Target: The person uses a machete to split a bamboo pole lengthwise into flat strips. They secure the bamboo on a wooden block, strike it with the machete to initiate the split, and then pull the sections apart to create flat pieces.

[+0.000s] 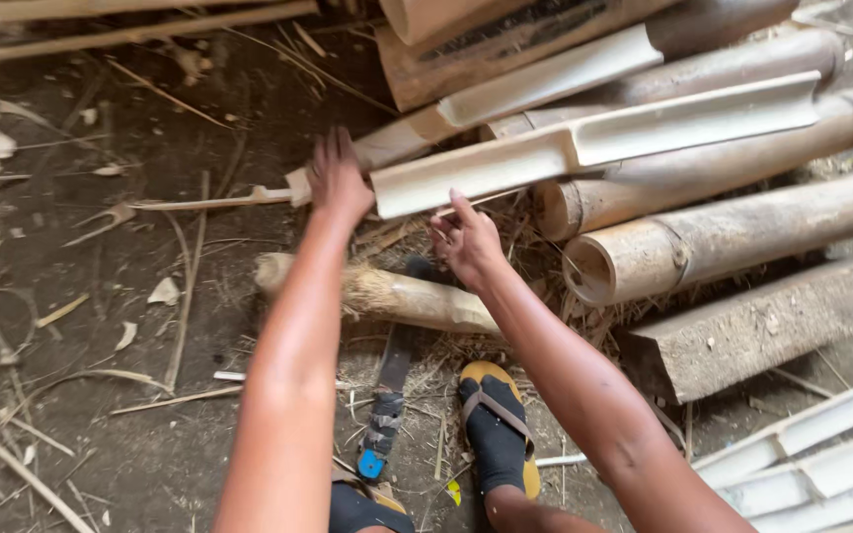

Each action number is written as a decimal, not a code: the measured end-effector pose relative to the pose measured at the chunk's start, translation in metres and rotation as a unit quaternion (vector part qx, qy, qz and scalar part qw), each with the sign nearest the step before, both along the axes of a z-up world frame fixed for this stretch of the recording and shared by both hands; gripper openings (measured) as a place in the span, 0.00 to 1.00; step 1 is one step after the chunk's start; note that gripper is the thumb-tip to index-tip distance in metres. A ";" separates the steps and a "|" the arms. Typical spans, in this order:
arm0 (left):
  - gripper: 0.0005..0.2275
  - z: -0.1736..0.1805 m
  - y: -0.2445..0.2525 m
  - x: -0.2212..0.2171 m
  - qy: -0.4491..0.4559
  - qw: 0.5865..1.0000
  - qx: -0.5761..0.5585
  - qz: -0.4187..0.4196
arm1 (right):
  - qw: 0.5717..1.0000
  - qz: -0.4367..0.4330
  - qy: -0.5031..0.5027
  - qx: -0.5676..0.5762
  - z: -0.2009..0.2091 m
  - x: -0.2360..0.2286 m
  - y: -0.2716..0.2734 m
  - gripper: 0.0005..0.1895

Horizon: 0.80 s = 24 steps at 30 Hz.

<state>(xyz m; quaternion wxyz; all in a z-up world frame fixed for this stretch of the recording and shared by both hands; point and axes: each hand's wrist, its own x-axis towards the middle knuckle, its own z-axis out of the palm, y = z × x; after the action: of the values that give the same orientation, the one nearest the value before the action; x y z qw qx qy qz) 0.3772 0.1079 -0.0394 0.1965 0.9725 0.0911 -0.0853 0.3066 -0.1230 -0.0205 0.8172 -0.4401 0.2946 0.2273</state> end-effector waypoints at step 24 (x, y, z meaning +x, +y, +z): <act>0.18 0.125 -0.089 -0.157 0.236 0.896 -0.371 0.068 | 0.991 -0.072 -0.023 -0.111 0.130 -0.074 -0.077 0.28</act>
<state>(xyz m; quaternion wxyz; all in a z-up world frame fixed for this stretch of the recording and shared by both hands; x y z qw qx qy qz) 0.2203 0.0190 0.0859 0.5213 0.7718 0.1623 -0.3260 0.2322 -0.1999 0.1097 0.7839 -0.5110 0.3303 0.1237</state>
